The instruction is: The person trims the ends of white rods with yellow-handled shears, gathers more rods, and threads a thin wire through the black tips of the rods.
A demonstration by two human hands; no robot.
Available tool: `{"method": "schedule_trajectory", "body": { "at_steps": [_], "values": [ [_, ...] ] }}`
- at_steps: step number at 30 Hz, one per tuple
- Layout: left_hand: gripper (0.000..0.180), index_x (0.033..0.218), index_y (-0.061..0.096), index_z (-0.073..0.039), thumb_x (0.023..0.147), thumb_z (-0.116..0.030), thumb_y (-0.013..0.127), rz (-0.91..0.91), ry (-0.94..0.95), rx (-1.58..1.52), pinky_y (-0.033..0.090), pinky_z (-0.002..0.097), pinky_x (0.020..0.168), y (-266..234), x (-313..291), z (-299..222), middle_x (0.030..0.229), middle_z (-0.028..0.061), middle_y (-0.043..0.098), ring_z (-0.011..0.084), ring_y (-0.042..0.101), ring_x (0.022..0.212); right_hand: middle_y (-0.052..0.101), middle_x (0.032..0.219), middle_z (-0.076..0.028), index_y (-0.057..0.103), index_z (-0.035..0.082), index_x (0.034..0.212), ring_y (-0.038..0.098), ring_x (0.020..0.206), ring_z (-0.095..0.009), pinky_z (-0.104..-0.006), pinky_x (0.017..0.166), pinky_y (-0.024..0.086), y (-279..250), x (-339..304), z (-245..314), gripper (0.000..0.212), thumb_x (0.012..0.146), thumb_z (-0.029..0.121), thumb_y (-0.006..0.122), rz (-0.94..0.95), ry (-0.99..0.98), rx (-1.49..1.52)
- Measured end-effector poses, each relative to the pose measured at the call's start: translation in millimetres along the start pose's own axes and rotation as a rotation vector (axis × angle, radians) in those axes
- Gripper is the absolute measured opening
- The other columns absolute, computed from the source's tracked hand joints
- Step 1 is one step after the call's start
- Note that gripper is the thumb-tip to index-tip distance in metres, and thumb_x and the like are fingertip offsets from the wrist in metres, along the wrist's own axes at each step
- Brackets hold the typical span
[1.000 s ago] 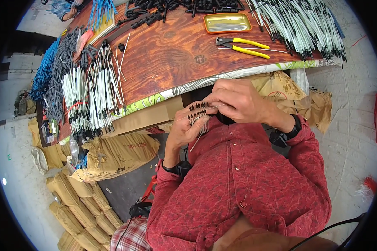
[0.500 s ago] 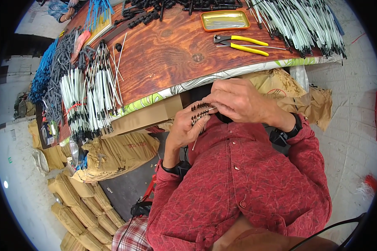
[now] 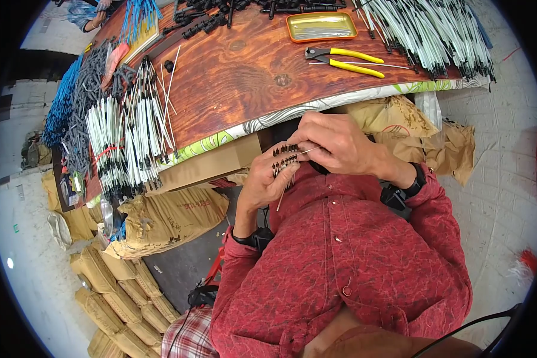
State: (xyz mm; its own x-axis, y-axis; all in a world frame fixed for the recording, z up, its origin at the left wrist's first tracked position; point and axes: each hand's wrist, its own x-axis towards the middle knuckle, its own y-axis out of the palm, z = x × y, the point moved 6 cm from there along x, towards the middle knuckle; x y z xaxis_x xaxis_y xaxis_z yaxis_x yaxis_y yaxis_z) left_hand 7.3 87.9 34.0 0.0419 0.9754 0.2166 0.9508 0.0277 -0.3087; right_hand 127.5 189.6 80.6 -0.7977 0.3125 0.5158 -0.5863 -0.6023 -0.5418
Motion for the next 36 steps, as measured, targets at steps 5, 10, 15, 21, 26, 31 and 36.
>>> {"method": "schedule_trajectory", "body": {
  "at_steps": [5,10,15,21,26,31,36],
  "values": [
    [0.020,0.108,0.069,0.003,0.093,-0.007,0.063,0.015,-0.033,0.032,0.051,0.0388,0.086,1,-2,4,0.110,0.0190,0.067,0.0341,0.065,0.101,0.061,0.087,-0.012,0.065,0.000,0.101,0.063,0.074,-0.030,-0.0384,0.064,0.051,0,2,8,0.017,0.084,0.002,0.067,0.026,-0.032,-0.074],
    [0.020,0.107,0.068,0.004,0.093,-0.009,0.064,0.026,0.000,-0.001,0.051,0.0397,0.085,0,-2,7,0.111,0.0189,0.067,0.0344,0.065,0.100,0.061,0.088,-0.012,0.065,0.001,0.101,0.063,0.076,-0.031,-0.0395,0.065,0.051,7,-1,-6,0.018,0.083,0.002,0.067,0.010,0.087,0.171],
    [0.014,0.103,0.069,0.002,0.093,-0.006,0.066,-0.002,0.037,-0.051,0.049,0.0353,0.071,-1,-2,7,0.096,0.0128,0.069,0.0250,0.064,0.082,0.061,0.089,-0.012,0.065,0.001,0.103,0.063,0.077,-0.031,-0.0402,0.065,0.051,10,-1,-3,0.020,0.083,0.004,0.068,0.021,0.080,0.109],
    [0.020,0.106,0.069,0.004,0.092,-0.011,0.065,0.046,-0.057,-0.045,0.050,0.0387,0.080,-1,-7,14,0.108,0.0195,0.066,0.0344,0.065,0.094,0.060,0.093,-0.011,0.065,0.002,0.103,0.064,0.077,-0.030,-0.0395,0.064,0.052,10,1,8,0.022,0.082,0.005,0.070,0.076,0.003,-0.115],
    [0.020,0.106,0.068,0.004,0.092,-0.011,0.065,0.051,-0.058,-0.053,0.050,0.0388,0.078,0,-6,12,0.105,0.0192,0.066,0.0341,0.064,0.091,0.059,0.095,-0.010,0.065,0.003,0.104,0.064,0.077,-0.029,-0.0390,0.063,0.052,12,-1,9,0.025,0.080,0.005,0.072,0.107,0.002,-0.159],
    [0.014,0.102,0.070,0.002,0.093,-0.007,0.065,0.042,-0.041,-0.079,0.048,0.0342,0.072,0,-6,12,0.091,0.0124,0.070,0.0235,0.063,0.082,0.059,0.094,-0.012,0.065,0.002,0.105,0.063,0.077,-0.030,-0.0379,0.063,0.051,14,-1,4,0.024,0.082,0.004,0.071,0.076,0.032,-0.026],
    [0.014,0.102,0.071,0.002,0.092,-0.007,0.066,0.047,0.011,-0.132,0.048,0.0353,0.074,0,-4,12,0.092,0.0126,0.070,0.0248,0.063,0.082,0.059,0.094,-0.013,0.064,0.000,0.106,0.063,0.079,-0.031,-0.0374,0.064,0.051,13,-1,0,0.023,0.083,0.002,0.068,0.052,0.064,0.148]
  ]
}}
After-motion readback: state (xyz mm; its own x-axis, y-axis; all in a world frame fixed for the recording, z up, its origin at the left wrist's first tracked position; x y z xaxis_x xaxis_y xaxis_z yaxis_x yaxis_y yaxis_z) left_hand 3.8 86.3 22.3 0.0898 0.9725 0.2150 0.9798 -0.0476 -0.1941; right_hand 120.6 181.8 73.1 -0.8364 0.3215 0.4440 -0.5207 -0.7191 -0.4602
